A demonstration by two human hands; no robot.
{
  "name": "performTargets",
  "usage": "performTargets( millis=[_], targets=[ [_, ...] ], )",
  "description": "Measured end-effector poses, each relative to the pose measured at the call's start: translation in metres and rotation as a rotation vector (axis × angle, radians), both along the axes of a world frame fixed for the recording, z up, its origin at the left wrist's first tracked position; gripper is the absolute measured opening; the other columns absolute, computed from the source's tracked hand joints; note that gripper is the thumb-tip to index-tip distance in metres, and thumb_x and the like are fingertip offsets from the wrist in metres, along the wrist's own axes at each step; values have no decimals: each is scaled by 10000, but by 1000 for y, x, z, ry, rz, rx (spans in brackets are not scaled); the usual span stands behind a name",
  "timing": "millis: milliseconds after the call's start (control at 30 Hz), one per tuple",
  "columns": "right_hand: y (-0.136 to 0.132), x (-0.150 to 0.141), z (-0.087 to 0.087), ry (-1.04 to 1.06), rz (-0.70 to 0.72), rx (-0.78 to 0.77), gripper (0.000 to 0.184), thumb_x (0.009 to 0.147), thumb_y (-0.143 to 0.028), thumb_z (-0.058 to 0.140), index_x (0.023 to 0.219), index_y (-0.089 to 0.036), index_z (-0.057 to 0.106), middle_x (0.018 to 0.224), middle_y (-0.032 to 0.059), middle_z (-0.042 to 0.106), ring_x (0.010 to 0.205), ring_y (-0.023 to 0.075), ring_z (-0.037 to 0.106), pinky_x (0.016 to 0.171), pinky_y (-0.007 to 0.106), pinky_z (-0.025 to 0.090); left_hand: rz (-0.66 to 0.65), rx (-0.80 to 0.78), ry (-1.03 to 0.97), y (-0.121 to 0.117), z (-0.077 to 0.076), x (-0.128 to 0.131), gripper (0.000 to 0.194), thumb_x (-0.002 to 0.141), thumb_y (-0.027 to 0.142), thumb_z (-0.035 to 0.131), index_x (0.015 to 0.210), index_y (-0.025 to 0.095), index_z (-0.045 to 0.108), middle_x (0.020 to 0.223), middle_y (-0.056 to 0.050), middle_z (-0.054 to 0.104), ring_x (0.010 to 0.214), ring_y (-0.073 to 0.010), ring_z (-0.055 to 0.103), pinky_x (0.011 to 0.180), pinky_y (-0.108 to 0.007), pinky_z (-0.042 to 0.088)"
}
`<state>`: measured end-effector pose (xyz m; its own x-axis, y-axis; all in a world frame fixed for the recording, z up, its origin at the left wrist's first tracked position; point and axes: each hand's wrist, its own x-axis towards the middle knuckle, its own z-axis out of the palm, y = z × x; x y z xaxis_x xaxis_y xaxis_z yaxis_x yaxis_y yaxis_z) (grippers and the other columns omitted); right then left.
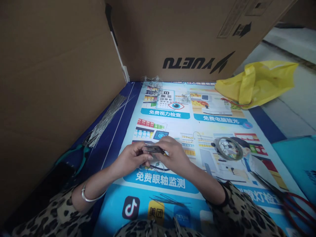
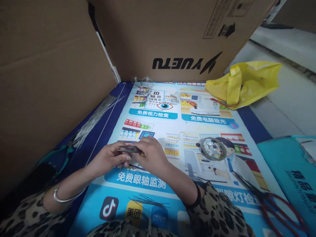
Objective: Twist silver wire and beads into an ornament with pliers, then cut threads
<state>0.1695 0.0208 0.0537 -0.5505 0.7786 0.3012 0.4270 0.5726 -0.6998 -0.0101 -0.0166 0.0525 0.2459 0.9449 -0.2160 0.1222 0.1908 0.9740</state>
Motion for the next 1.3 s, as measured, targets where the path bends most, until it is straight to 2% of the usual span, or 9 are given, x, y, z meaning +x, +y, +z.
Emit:
performTargets(
  millis=[133, 333, 533, 667, 800, 967, 1133, 1233, 1300],
  targets=[
    [-4, -3, 0, 18, -21, -73, 76, 747, -129, 560, 730, -157, 629, 674, 8, 574, 672, 127, 516, 618, 236, 377, 41, -11, -23, 0, -1, 1, 213, 743, 296, 633, 692, 163, 474, 512, 36, 585, 399, -56, 469, 386, -165, 365],
    [-8, -5, -4, 62, -76, -162, 68, 792, -193, 539, 756, -176, 594, 657, -18, 572, 628, 111, 510, 576, 215, 358, 68, 18, -67, -1, 2, 7, 268, 763, 319, 623, 660, 172, 424, 501, 45, 568, 391, -44, 450, 367, -145, 337],
    [-9, -6, -8, -21, -189, -124, 33, 773, -188, 560, 745, -178, 572, 665, -17, 566, 629, 115, 514, 569, 217, 359, -52, -1, 9, 4, 4, -1, 229, 806, 368, 584, 749, 153, 532, 616, 27, 568, 436, -50, 493, 374, -150, 379],
    [-5, -2, -8, -71, -121, -92, 63, 796, -226, 567, 762, -178, 590, 714, 3, 584, 682, 129, 526, 593, 226, 373, -17, -40, 33, 4, -1, -8, 257, 784, 379, 617, 707, 143, 554, 564, 37, 521, 402, -52, 488, 353, -151, 365],
    [7, 10, -11, -99, -85, -69, 141, 824, -301, 575, 878, -186, 636, 786, 23, 623, 769, 153, 549, 673, 256, 398, 64, -58, 37, -1, 1, -9, 260, 792, 379, 614, 685, 148, 561, 476, 43, 520, 387, -53, 481, 366, -143, 362],
    [18, 14, -21, -255, -28, -78, 120, 808, -277, 596, 885, -206, 656, 800, 12, 635, 784, 152, 548, 699, 258, 384, 162, 62, 101, -7, 2, -5, 246, 810, 361, 598, 681, 152, 581, 466, 42, 527, 392, -55, 469, 383, -152, 371],
    [15, 6, -23, -488, -108, -37, 162, 756, -348, 647, 741, -187, 637, 723, 12, 613, 709, 159, 536, 631, 262, 344, 254, 246, 258, -8, -16, -1, 139, 791, 288, 619, 738, 161, 632, 563, 31, 598, 429, -69, 506, 419, -175, 412],
    [13, 6, -21, -534, -142, -24, 174, 755, -362, 643, 718, -193, 619, 703, 11, 610, 692, 166, 541, 608, 271, 328, 314, 416, 453, -11, -25, 0, 109, 791, 272, 628, 790, 172, 673, 666, 1, 671, 524, -100, 582, 494, -197, 465],
    [13, 6, -22, -534, -161, -21, 161, 754, -348, 639, 710, -197, 609, 698, 10, 613, 693, 171, 547, 603, 277, 322, 302, 578, 591, -13, -29, 0, 91, 788, 258, 642, 808, 182, 688, 697, -8, 693, 598, -122, 624, 567, -215, 497]
  ],
)
